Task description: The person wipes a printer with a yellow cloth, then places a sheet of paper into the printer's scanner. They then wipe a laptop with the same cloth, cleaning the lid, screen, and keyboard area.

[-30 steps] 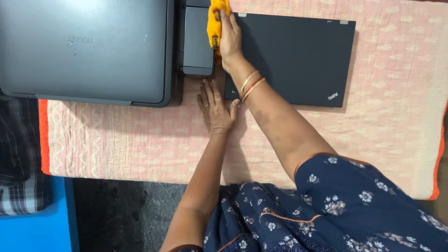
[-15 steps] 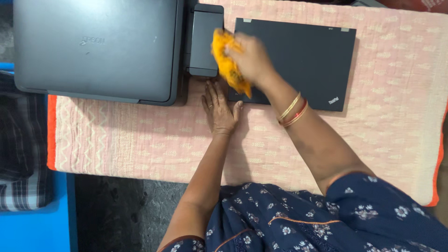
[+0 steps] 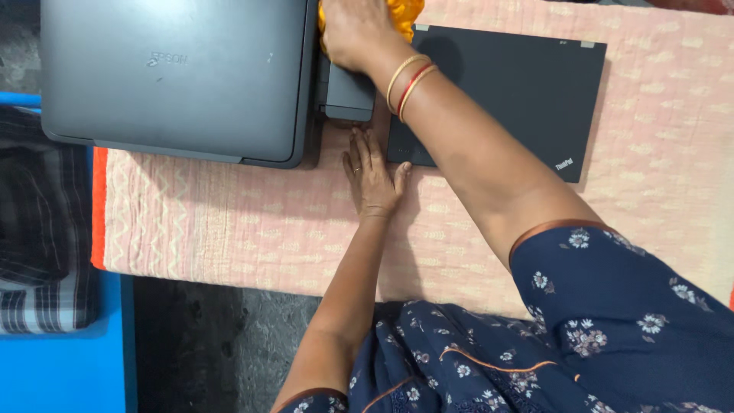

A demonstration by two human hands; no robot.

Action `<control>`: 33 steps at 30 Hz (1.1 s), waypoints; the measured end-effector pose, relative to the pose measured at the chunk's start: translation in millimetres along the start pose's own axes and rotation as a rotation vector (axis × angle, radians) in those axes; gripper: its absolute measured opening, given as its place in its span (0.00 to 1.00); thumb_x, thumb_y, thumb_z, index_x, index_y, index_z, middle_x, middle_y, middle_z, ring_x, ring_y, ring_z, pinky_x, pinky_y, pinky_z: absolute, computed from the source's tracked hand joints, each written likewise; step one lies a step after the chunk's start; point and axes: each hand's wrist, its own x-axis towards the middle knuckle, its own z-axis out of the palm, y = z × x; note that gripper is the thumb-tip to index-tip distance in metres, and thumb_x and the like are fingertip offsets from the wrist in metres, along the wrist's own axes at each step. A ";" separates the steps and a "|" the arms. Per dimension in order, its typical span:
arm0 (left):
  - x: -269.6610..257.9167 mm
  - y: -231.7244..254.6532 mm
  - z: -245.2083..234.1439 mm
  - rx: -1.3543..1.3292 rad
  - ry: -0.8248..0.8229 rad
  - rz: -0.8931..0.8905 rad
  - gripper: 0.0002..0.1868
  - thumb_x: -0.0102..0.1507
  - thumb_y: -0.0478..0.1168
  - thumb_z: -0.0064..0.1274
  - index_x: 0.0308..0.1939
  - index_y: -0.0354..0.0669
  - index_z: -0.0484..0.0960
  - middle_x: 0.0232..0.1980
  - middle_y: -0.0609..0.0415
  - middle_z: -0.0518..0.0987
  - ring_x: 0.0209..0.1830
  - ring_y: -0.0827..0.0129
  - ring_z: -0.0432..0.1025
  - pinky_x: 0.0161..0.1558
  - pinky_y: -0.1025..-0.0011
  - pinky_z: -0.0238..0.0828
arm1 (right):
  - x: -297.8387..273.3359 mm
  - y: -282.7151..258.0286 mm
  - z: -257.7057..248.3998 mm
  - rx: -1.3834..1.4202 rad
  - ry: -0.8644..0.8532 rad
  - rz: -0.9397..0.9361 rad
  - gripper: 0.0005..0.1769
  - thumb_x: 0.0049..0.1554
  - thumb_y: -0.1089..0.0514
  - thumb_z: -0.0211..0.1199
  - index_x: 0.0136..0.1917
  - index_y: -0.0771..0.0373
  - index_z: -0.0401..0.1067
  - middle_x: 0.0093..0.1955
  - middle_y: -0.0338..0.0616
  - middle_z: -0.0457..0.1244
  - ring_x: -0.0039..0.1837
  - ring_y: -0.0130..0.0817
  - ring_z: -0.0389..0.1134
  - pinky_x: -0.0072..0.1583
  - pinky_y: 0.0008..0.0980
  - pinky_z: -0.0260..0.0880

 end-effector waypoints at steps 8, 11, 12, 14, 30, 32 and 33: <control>5.0 4.6 5.6 0.085 -0.325 -0.123 0.50 0.64 0.67 0.45 0.79 0.39 0.50 0.82 0.38 0.47 0.82 0.46 0.44 0.77 0.44 0.39 | -105.0 -92.4 -7.7 -0.256 0.139 -0.319 0.14 0.48 0.60 0.61 0.42 0.75 0.78 0.48 0.58 0.62 0.56 0.55 0.59 0.58 0.51 0.65; 1.6 -9.8 31.2 0.022 -0.445 -0.202 0.48 0.65 0.65 0.43 0.79 0.38 0.51 0.81 0.37 0.49 0.81 0.47 0.46 0.76 0.44 0.41 | -143.2 -121.4 -26.8 0.047 -0.246 -0.174 0.11 0.50 0.61 0.60 0.43 0.67 0.80 0.47 0.53 0.65 0.54 0.48 0.64 0.56 0.45 0.66; 2.6 -14.8 41.1 -0.002 -0.460 -0.230 0.47 0.66 0.64 0.42 0.79 0.38 0.51 0.80 0.36 0.50 0.81 0.47 0.46 0.76 0.45 0.42 | -150.3 -124.3 -36.2 0.268 -0.524 -0.040 0.11 0.51 0.62 0.59 0.43 0.62 0.80 0.44 0.51 0.67 0.52 0.45 0.65 0.56 0.45 0.66; 0.6 -18.4 59.2 -0.049 -0.461 -0.282 0.45 0.67 0.63 0.41 0.78 0.37 0.51 0.80 0.35 0.51 0.80 0.47 0.48 0.75 0.45 0.44 | -163.8 -117.3 -53.8 0.363 -0.443 0.010 0.12 0.49 0.62 0.59 0.44 0.58 0.81 0.48 0.47 0.68 0.51 0.45 0.67 0.55 0.43 0.68; -6.5 -4.9 10.1 0.114 -0.089 0.058 0.44 0.62 0.68 0.44 0.79 0.61 0.56 0.83 0.59 0.52 0.84 0.56 0.46 0.78 0.36 0.33 | -218.6 7.1 -30.6 -0.015 -0.069 0.024 0.28 0.59 0.53 0.59 0.72 0.59 0.67 0.80 0.52 0.50 0.83 0.59 0.42 0.79 0.62 0.38; -7.3 -4.9 12.0 0.158 -0.073 0.095 0.44 0.65 0.69 0.42 0.81 0.59 0.54 0.84 0.59 0.52 0.83 0.55 0.45 0.76 0.34 0.31 | -201.8 13.4 -21.4 -0.021 -0.014 0.054 0.29 0.59 0.55 0.59 0.73 0.62 0.66 0.80 0.54 0.50 0.83 0.60 0.43 0.79 0.59 0.40; -5.5 -5.7 12.6 0.189 -0.095 0.101 0.43 0.67 0.69 0.41 0.81 0.58 0.53 0.85 0.59 0.52 0.84 0.54 0.45 0.76 0.34 0.30 | -193.1 18.0 -15.4 -0.006 0.048 0.077 0.30 0.60 0.55 0.59 0.75 0.65 0.64 0.81 0.55 0.50 0.83 0.60 0.44 0.80 0.57 0.41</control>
